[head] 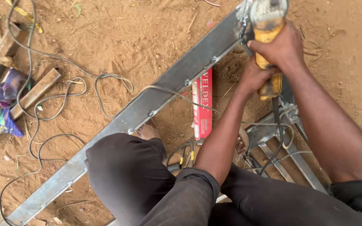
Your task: The person uses an angle grinder to smooth the edges and surface of a metal gate lying on the ground.
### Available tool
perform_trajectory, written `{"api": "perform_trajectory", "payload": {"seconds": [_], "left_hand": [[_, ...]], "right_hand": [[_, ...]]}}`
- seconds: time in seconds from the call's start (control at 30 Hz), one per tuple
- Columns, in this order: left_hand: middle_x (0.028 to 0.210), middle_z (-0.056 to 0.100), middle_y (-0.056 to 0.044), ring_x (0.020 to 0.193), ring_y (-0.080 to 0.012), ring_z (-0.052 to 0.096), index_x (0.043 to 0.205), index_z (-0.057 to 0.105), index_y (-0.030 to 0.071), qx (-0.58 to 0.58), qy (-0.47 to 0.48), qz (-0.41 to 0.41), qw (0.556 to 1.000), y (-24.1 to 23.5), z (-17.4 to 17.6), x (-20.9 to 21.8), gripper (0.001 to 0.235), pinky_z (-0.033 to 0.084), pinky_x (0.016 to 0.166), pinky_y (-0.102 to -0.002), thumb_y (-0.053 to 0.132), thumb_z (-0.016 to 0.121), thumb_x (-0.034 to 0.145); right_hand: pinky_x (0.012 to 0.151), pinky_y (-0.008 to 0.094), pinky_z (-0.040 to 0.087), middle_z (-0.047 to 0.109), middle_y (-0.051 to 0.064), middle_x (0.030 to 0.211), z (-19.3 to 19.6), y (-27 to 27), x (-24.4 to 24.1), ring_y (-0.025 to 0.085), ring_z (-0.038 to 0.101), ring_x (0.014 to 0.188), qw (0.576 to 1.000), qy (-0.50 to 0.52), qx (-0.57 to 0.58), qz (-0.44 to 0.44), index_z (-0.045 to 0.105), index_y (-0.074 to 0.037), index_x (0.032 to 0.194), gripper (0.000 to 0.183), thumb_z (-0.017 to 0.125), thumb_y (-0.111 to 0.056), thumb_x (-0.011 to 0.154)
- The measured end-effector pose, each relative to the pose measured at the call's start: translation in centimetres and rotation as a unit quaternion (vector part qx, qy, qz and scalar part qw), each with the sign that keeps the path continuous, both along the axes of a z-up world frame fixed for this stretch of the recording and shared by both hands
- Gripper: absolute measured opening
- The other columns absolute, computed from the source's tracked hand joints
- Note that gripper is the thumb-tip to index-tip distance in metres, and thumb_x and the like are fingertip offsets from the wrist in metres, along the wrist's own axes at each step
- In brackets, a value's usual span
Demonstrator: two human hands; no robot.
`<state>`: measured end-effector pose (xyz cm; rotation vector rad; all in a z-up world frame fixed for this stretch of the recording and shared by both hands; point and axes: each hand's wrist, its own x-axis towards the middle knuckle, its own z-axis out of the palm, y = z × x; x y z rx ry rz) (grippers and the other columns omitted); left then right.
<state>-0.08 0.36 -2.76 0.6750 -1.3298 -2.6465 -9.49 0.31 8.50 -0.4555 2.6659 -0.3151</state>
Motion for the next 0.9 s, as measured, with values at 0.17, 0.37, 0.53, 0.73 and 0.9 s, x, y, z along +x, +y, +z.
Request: {"api": "perform_trajectory", "payload": {"seconds": [0.17, 0.37, 0.53, 0.73, 0.9], "left_hand": [[0.115, 0.072, -0.01, 0.104, -0.0241, 0.071, 0.129, 0.057, 0.003, 0.003, 0.015, 0.037, 0.999, 0.4, -0.3, 0.0, 0.063, 0.06, 0.089, -0.04, 0.005, 0.084, 0.072], [0.114, 0.075, -0.012, 0.103, -0.0247, 0.074, 0.127, 0.062, 0.0, -0.042, -0.023, 0.016, 0.999, 1.0, -1.2, 0.1, 0.058, 0.063, 0.089, -0.04, 0.005, 0.085, 0.074], [0.118, 0.072, -0.012, 0.106, -0.0234, 0.071, 0.132, 0.056, 0.001, -0.014, 0.021, 0.043, 0.999, -0.1, -2.6, 1.1, 0.063, 0.061, 0.092, -0.041, 0.004, 0.084, 0.076], [0.115, 0.073, -0.015, 0.103, -0.028, 0.075, 0.13, 0.051, 0.003, -0.061, -0.053, -0.014, 0.997, -1.4, 1.4, -0.5, 0.075, 0.062, 0.09, -0.042, 0.011, 0.089, 0.067], [0.131, 0.062, -0.02, 0.112, -0.0356, 0.069, 0.148, 0.026, 0.008, -0.109, -0.125, 0.014, 0.986, -2.7, 6.6, 0.4, 0.102, 0.06, 0.089, -0.046, 0.014, 0.086, 0.067]], "right_hand": [[0.091, 0.048, 0.055, 0.068, 0.024, 0.116, -0.7, 0.4, -0.6, 0.036, 0.069, 0.104, 0.999, 0.03, 0.015, 0.004, 0.058, 0.007, 0.124, 0.083, 0.096, -0.044, 0.071], [0.092, 0.046, 0.057, 0.068, 0.02, 0.121, -1.4, 0.7, -0.8, 0.034, 0.071, 0.106, 0.999, -0.035, -0.014, -0.015, 0.055, 0.003, 0.13, 0.086, 0.092, -0.045, 0.069], [0.092, 0.048, 0.056, 0.068, 0.022, 0.118, -1.3, -0.4, 0.4, 0.035, 0.068, 0.106, 0.999, 0.002, -0.038, 0.018, 0.057, 0.004, 0.128, 0.083, 0.097, -0.043, 0.071], [0.092, 0.042, 0.058, 0.07, 0.016, 0.12, -1.6, 0.8, -1.3, 0.026, 0.071, 0.105, 0.998, -0.043, -0.031, -0.036, 0.058, -0.001, 0.129, 0.078, 0.094, -0.042, 0.073], [0.09, 0.041, 0.058, 0.07, 0.014, 0.118, -2.2, 0.4, -1.7, 0.025, 0.071, 0.102, 0.997, -0.056, -0.009, -0.05, 0.058, -0.003, 0.13, 0.08, 0.092, -0.045, 0.071]]}}
